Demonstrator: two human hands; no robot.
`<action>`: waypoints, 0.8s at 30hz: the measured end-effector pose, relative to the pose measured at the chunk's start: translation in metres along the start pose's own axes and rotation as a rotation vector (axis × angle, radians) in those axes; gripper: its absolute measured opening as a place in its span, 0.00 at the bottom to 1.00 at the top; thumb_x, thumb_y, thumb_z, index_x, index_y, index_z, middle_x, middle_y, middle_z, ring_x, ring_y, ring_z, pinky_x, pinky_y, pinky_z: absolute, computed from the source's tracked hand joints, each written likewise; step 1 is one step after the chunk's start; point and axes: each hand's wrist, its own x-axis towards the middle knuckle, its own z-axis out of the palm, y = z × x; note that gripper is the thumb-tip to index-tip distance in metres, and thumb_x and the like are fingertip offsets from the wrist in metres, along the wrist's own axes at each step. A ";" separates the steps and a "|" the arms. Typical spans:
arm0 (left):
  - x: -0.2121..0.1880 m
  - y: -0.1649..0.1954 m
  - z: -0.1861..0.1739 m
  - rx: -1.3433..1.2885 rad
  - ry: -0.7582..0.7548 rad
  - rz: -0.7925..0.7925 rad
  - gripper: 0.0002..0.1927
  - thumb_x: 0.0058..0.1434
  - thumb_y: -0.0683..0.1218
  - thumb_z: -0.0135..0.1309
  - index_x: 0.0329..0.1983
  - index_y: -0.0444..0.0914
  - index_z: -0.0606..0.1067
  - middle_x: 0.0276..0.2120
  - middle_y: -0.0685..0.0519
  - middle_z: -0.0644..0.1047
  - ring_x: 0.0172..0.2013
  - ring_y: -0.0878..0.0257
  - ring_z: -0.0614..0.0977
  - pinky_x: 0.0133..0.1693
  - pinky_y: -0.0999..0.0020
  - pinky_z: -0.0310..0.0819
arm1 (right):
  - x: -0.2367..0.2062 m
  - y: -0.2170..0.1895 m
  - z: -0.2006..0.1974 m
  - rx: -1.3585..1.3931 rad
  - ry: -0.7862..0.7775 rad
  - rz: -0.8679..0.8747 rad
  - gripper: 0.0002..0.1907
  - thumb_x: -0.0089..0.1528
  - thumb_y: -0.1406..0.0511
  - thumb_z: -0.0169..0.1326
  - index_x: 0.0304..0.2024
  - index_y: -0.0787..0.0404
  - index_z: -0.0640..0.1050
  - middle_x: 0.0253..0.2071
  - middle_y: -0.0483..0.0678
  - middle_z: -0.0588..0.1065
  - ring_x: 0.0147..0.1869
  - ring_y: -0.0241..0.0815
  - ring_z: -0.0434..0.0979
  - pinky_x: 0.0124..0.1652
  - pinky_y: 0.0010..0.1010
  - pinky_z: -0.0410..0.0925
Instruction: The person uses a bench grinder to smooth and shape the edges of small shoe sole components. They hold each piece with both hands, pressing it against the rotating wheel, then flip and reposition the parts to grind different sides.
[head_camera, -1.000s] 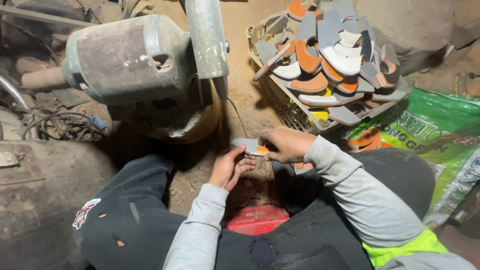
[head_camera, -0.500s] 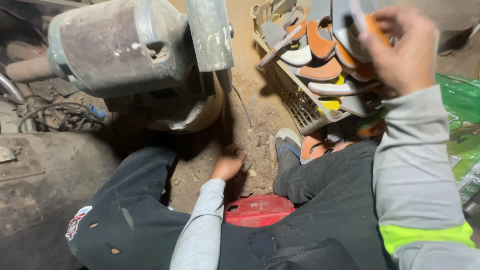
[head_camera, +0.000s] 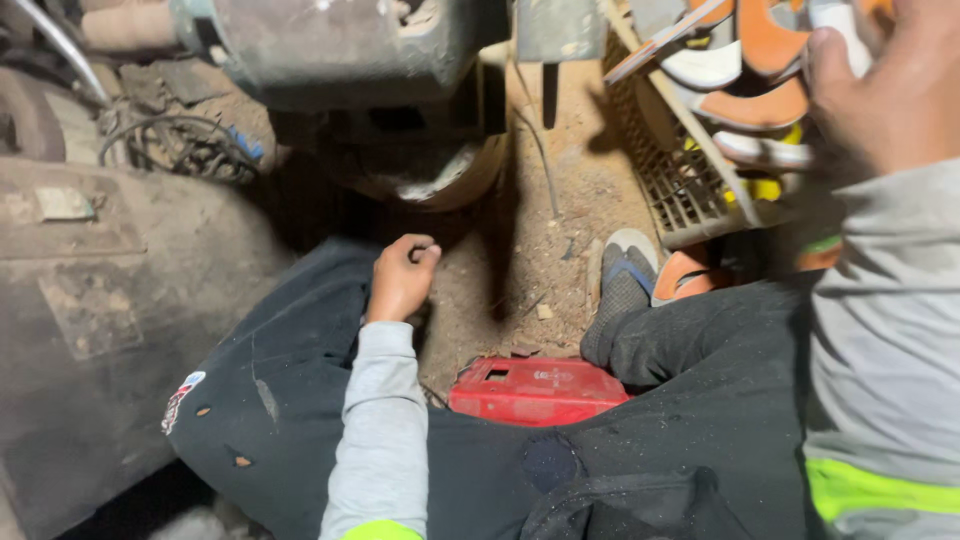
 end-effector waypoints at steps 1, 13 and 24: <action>-0.004 -0.016 -0.007 0.041 0.001 -0.060 0.13 0.59 0.49 0.58 0.42 0.37 0.83 0.35 0.44 0.84 0.38 0.54 0.87 0.42 0.63 0.78 | -0.002 -0.011 -0.002 0.028 -0.106 0.007 0.20 0.69 0.60 0.53 0.59 0.65 0.74 0.53 0.61 0.77 0.56 0.58 0.79 0.58 0.45 0.70; -0.087 -0.107 0.000 0.306 0.241 -1.234 0.56 0.47 0.61 0.70 0.71 0.30 0.57 0.64 0.30 0.64 0.61 0.31 0.68 0.59 0.39 0.64 | 0.019 -0.128 0.029 -0.411 -0.981 -0.091 0.30 0.64 0.46 0.54 0.59 0.59 0.75 0.30 0.61 0.80 0.41 0.59 0.81 0.43 0.45 0.73; -0.094 -0.095 0.008 -0.162 0.226 -1.360 0.40 0.51 0.50 0.62 0.65 0.30 0.64 0.59 0.33 0.69 0.56 0.39 0.76 0.54 0.48 0.73 | 0.019 -0.132 0.039 -0.299 -1.024 -0.007 0.31 0.65 0.46 0.52 0.59 0.62 0.72 0.33 0.65 0.79 0.39 0.64 0.81 0.40 0.50 0.74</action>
